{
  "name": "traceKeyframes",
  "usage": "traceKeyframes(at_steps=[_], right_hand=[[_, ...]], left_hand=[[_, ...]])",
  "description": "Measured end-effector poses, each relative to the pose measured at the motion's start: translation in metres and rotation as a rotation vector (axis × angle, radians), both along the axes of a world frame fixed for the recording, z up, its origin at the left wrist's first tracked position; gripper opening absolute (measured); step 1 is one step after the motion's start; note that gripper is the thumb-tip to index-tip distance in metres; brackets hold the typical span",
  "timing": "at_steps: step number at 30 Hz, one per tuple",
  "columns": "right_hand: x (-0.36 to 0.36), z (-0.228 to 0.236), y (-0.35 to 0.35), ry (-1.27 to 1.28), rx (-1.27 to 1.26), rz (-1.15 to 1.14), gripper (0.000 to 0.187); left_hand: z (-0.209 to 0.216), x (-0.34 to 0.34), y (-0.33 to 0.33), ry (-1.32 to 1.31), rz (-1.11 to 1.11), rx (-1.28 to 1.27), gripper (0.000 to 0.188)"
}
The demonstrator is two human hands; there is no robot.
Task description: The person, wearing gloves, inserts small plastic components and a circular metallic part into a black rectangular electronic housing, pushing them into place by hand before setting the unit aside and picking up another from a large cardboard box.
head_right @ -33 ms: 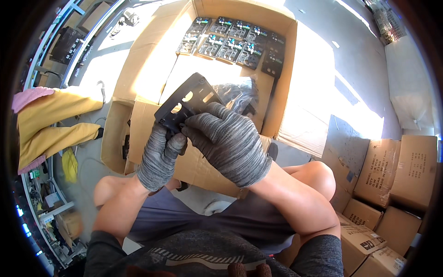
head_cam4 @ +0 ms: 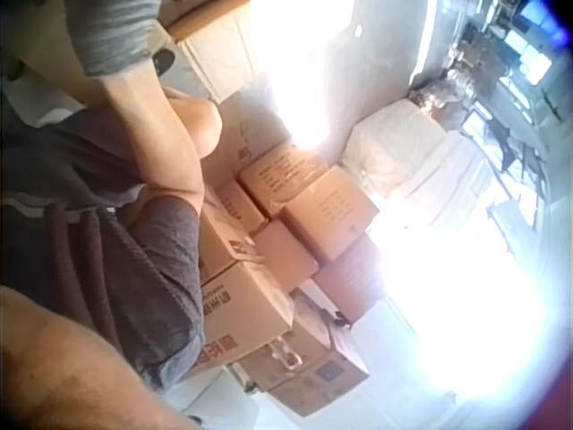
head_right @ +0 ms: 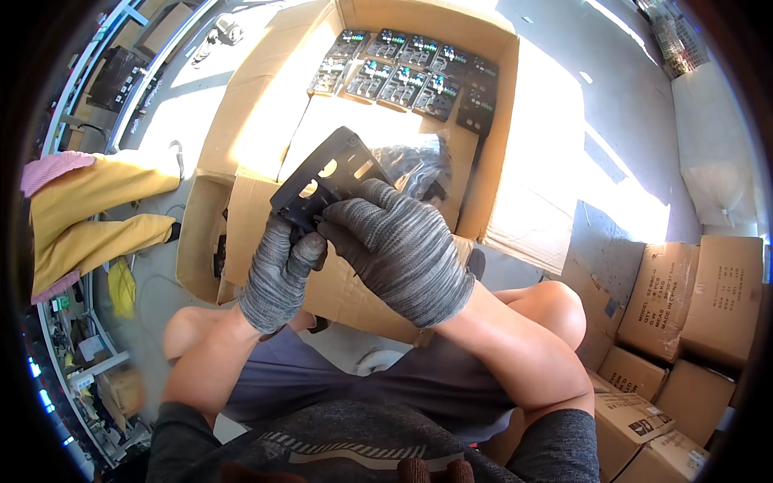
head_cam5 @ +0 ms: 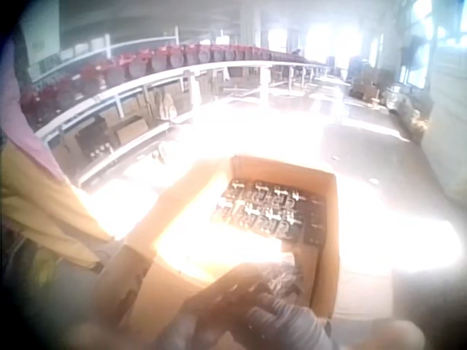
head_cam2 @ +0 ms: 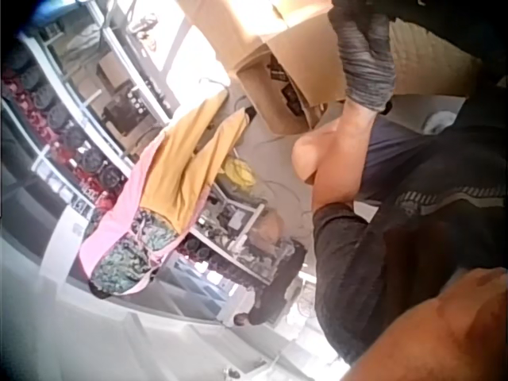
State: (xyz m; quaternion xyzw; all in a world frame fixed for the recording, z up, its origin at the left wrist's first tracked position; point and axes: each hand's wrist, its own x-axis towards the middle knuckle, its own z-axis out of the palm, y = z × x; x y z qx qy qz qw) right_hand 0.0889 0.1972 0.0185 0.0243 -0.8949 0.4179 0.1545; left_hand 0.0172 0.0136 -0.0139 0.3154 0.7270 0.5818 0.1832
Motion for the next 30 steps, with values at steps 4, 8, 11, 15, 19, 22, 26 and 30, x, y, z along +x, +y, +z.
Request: traceKeyframes(at_steps=[4, 8, 11, 15, 19, 22, 26, 30], right_hand=[[0.0, -0.001, -0.002, 0.03, 0.067, 0.054, 0.026], [-0.001, -0.003, -0.002, 0.075, 0.108, 0.098, 0.029], [0.0, 0.008, -0.005, 0.038, 0.146, 0.079, 0.025], [-0.001, 0.007, 0.005, 0.151, 0.239, 0.028, 0.04], [-0.004, 0.005, 0.006, 0.322, 0.142, -0.172, 0.081], [-0.008, -0.003, 0.009, 0.206, -0.262, -0.061, 0.084], [-0.005, 0.003, 0.009, -0.103, -0.376, -0.001, 0.077], [-0.004, 0.006, 0.005, -0.023, -0.292, -0.011, 0.066]], left_hand=[[-0.007, -0.001, -0.005, 0.023, -0.01, -0.08, 0.029], [-0.004, 0.0, -0.004, -0.094, -0.008, -0.025, 0.029], [-0.001, 0.001, -0.005, -0.059, -0.027, 0.048, 0.03], [-0.001, -0.003, -0.015, -0.102, -0.047, -0.05, 0.032], [-0.005, -0.006, -0.021, -0.094, -0.067, 0.03, 0.033], [-0.008, -0.008, -0.022, -0.118, -0.122, 0.033, 0.033], [-0.021, -0.012, -0.028, -0.301, -0.218, 0.145, 0.039], [-0.019, -0.005, -0.021, -0.349, -0.128, 0.171, 0.044]])
